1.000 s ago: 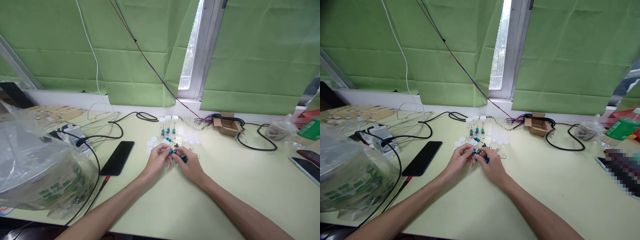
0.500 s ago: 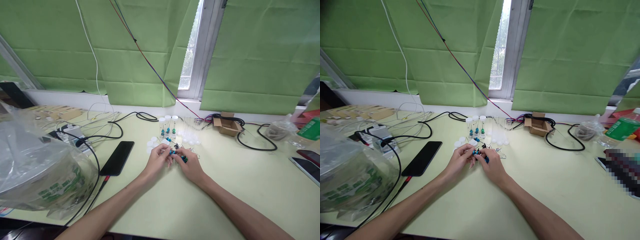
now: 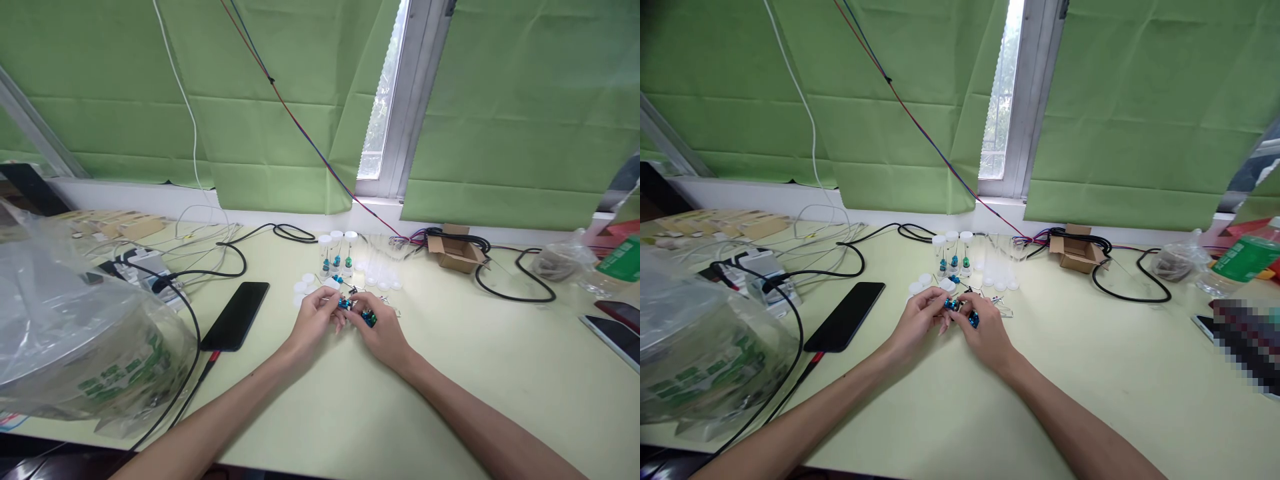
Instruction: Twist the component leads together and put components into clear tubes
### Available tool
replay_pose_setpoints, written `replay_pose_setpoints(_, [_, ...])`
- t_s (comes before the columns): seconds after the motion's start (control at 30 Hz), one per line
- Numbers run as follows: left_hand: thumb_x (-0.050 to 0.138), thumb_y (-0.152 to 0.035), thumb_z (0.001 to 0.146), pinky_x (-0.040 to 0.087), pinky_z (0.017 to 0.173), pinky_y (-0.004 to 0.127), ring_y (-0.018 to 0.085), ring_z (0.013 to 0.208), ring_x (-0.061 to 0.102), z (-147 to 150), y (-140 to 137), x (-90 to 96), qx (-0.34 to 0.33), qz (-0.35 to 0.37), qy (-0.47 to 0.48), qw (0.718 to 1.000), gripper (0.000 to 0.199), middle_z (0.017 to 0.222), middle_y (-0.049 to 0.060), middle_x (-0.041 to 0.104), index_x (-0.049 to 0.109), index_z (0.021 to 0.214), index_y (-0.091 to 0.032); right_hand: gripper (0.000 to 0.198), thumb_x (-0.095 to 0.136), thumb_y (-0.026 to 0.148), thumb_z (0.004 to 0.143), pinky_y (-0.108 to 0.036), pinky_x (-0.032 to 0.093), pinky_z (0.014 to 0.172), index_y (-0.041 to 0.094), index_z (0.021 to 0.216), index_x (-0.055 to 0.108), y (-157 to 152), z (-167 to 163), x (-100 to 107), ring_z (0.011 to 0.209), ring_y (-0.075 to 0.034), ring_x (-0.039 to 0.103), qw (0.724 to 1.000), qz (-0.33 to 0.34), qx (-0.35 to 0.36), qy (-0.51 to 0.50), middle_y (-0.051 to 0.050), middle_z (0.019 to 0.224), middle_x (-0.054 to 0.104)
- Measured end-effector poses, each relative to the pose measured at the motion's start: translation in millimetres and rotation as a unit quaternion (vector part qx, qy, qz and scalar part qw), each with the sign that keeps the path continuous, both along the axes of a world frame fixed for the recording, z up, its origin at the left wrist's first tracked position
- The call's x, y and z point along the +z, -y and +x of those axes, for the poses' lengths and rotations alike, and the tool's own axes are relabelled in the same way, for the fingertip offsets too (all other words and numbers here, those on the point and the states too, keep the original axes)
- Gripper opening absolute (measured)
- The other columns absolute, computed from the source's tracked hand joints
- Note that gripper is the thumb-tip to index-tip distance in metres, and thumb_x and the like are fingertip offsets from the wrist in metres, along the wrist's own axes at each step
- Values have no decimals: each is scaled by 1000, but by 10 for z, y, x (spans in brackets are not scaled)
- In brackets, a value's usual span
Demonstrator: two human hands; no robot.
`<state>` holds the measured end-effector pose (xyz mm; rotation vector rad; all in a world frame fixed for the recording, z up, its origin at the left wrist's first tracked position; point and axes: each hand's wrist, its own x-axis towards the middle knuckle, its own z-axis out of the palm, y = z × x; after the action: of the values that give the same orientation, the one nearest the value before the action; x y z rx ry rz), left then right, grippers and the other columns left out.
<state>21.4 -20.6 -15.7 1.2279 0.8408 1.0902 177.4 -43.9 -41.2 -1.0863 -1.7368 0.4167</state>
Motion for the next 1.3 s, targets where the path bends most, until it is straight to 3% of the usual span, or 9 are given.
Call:
replay_pose_setpoints(0.37, [64,-37,84,41,50,23,12,54,54,4,5,-7,-9,-14,18,1000,21,59,1,59,60,80,-17,12,57,29,93,-32,46,76,21,89,64,-34,-7,-20,69,-18,63,1000,11,-19,12,-1,75,70])
replay_pose_setpoints(0.6, [66,-37,83,41,49,23,13,54,55,-1,-9,-4,-5,-20,31,999,21,59,1,59,60,78,-17,19,60,24,90,-31,49,75,20,109,60,7,-1,25,76,-17,65,999,-5,25,-41,-1,83,69])
replay_pose_setpoints(0.93, [67,-37,83,39,48,21,11,52,52,2,36,70,-4,-43,61,997,23,59,0,58,58,77,-16,20,62,28,89,-32,53,77,20,108,61,-31,-10,-38,85,-18,66,981,-77,85,-155,-5,92,69])
replay_pose_setpoints(1.13, [66,-39,83,40,48,22,12,53,53,5,19,48,3,-16,51,999,24,57,0,58,58,77,-17,19,59,38,92,-28,51,65,19,93,64,-29,-24,1,69,-15,62,964,-131,103,-205,-2,80,66])
replay_pose_setpoints(1.3, [66,-41,82,40,49,23,13,54,55,2,4,35,3,2,36,999,25,58,0,59,58,78,-17,27,54,43,94,-27,48,60,19,85,62,-37,-36,9,63,-14,59,959,-137,110,-221,-1,73,64])
